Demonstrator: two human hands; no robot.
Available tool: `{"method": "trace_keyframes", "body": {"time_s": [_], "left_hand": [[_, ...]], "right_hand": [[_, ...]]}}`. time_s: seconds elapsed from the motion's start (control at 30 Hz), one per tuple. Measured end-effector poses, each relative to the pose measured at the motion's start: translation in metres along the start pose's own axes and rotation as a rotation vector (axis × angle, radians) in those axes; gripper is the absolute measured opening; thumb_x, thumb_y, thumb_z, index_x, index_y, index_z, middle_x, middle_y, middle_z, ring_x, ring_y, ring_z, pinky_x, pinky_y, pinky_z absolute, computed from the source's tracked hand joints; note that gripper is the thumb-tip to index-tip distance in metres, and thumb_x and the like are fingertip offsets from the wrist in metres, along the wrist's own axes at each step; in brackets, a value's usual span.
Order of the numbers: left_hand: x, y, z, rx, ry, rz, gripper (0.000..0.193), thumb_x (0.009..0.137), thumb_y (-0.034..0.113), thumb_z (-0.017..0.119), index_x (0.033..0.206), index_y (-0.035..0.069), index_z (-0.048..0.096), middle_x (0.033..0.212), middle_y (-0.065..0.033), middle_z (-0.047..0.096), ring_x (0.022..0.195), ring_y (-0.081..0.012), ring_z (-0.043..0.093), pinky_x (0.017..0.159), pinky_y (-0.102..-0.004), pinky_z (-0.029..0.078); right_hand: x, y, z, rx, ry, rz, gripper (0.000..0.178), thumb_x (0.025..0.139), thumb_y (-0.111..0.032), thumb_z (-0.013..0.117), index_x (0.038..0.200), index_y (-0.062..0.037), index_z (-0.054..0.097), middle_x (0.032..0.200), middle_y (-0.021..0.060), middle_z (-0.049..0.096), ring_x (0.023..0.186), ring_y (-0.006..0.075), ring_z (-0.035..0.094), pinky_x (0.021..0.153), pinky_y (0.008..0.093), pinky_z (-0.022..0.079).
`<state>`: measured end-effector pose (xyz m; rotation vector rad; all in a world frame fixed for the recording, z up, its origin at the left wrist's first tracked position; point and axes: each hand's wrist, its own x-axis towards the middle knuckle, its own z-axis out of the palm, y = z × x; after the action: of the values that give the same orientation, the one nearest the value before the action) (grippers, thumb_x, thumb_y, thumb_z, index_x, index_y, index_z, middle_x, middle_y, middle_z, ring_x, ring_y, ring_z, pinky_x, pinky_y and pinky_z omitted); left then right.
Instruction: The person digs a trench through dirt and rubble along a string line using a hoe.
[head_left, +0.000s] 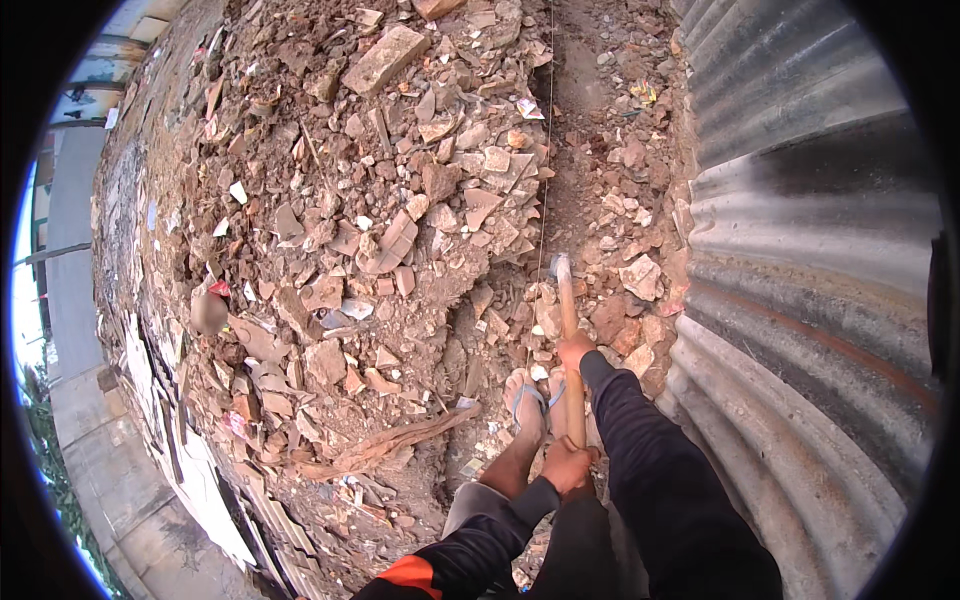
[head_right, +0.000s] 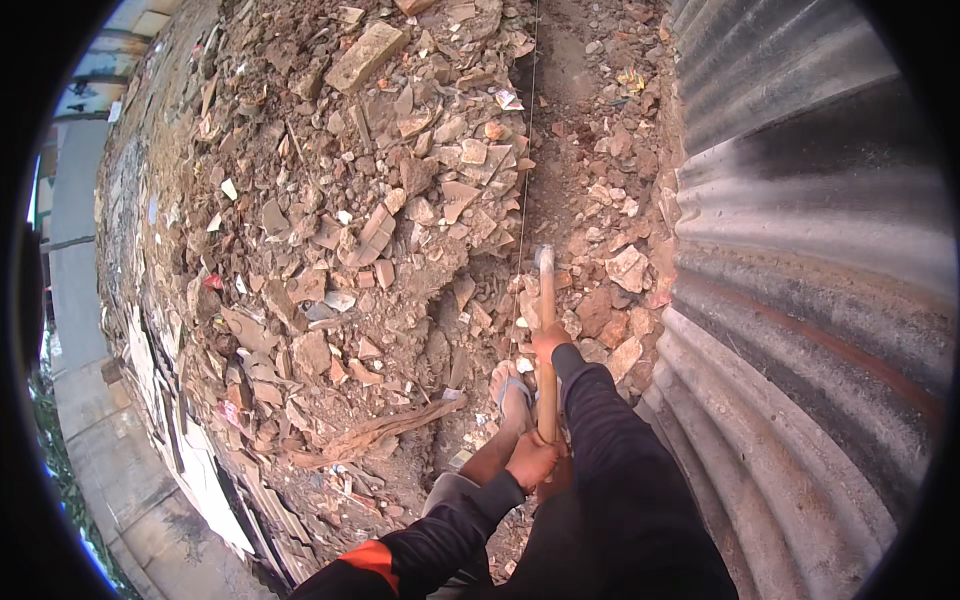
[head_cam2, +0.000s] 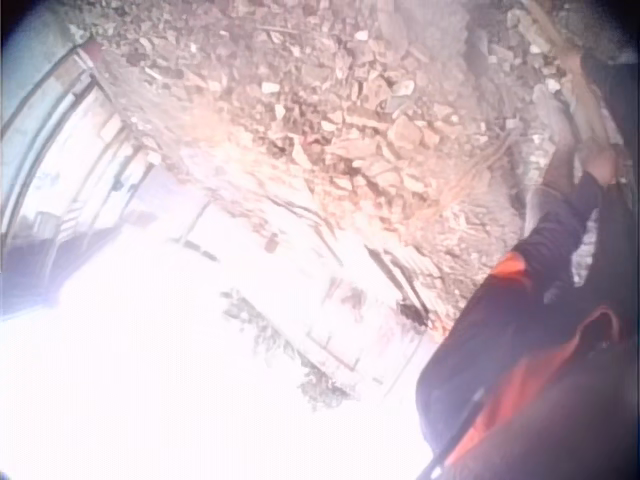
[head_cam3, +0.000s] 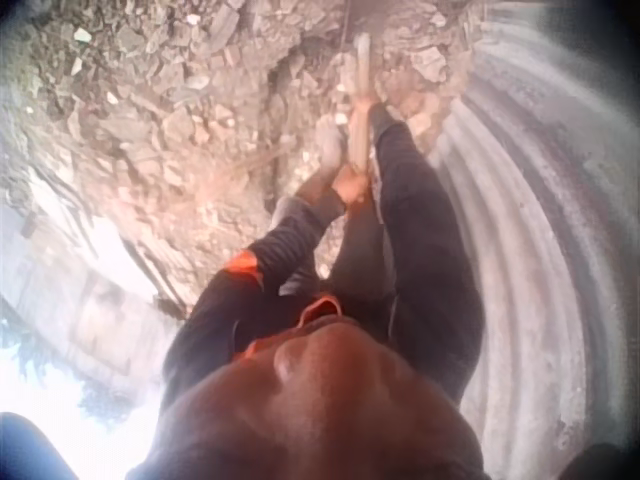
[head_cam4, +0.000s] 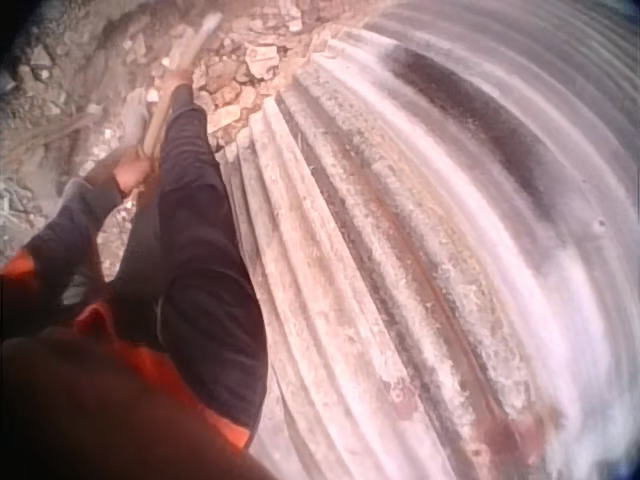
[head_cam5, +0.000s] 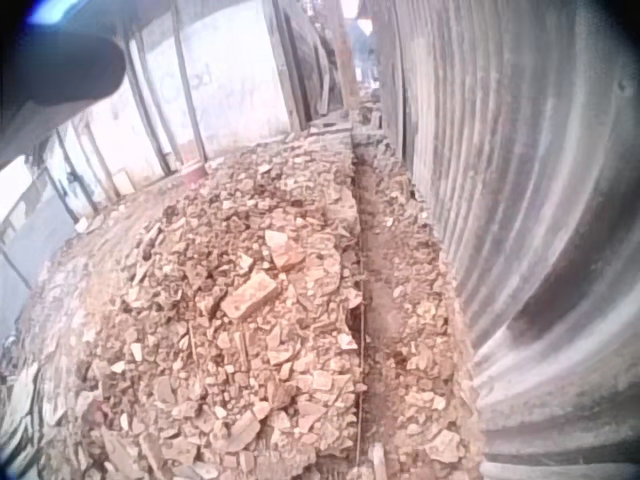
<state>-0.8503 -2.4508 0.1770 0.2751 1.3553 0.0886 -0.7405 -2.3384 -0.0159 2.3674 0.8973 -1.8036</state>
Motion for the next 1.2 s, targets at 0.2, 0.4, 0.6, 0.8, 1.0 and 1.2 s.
{"method": "trace_keyframes", "body": {"time_s": [0.2,0.4,0.6,0.8,1.0,1.2], "left_hand": [[-0.104,0.068,0.024,0.031,-0.094,-0.008,0.008,0.085,0.010,0.066,0.084,0.003,0.063,0.065,-0.0016,0.056,0.047,-0.0124,0.051,0.038,-0.0286,0.038],[-0.202,0.151,0.001,0.118,-0.255,-0.185,0.012,0.086,0.015,0.066,0.084,0.003,0.063,0.066,-0.0022,0.058,0.044,-0.0111,0.052,0.034,-0.0271,0.039],[-0.325,0.187,-0.133,0.328,-0.341,-0.032,0.021,0.083,0.022,0.069,0.079,0.001,0.064,0.062,-0.0020,0.059,0.043,-0.0102,0.054,0.036,-0.0268,0.041],[-0.535,0.193,-0.327,0.955,-0.101,0.073,0.036,0.076,0.023,0.067,0.104,0.002,0.061,0.075,-0.0081,0.062,0.070,-0.0205,0.062,0.063,-0.0361,0.049],[-0.765,0.129,-0.540,1.513,1.157,-0.494,0.029,0.076,0.013,0.065,0.102,0.022,0.075,0.104,-0.0040,0.071,0.111,-0.0285,0.062,0.092,-0.0512,0.043],[-0.780,0.094,-0.524,1.422,1.033,-0.424,0.024,0.073,0.010,0.064,0.094,0.017,0.072,0.099,-0.0066,0.070,0.105,-0.0295,0.063,0.088,-0.0510,0.048]], "right_hand": [[-0.081,-0.022,-0.056,0.246,0.034,-0.044,0.038,0.084,-0.021,0.064,0.102,0.0117,0.064,0.087,0.0199,0.068,0.074,0.0316,0.069,0.067,0.0436,0.054],[-0.131,-0.011,-0.097,0.661,0.018,0.042,0.034,0.082,-0.017,0.070,0.107,0.0041,0.063,0.088,0.0124,0.063,0.073,0.0270,0.061,0.065,0.0452,0.053],[-0.173,-0.100,-0.089,1.193,-0.060,0.220,0.027,0.093,-0.027,0.061,0.108,-0.0082,0.048,0.090,0.0105,0.055,0.079,0.0286,0.058,0.069,0.0499,0.054],[-0.314,-0.210,0.016,1.360,-0.384,0.165,0.028,0.099,-0.027,0.054,0.118,-0.0073,0.048,0.104,0.0118,0.058,0.092,0.0302,0.063,0.083,0.0491,0.055],[-0.578,-0.389,0.224,1.371,-1.044,0.205,0.033,0.103,-0.026,0.055,0.127,-0.0064,0.044,0.134,0.0175,0.047,0.126,0.0330,0.048,0.110,0.0575,0.038],[-0.615,-0.385,0.194,1.191,-1.066,-0.055,0.032,0.100,-0.032,0.061,0.123,-0.0126,0.050,0.124,0.0055,0.055,0.121,0.0235,0.051,0.104,0.0501,0.041]]}}
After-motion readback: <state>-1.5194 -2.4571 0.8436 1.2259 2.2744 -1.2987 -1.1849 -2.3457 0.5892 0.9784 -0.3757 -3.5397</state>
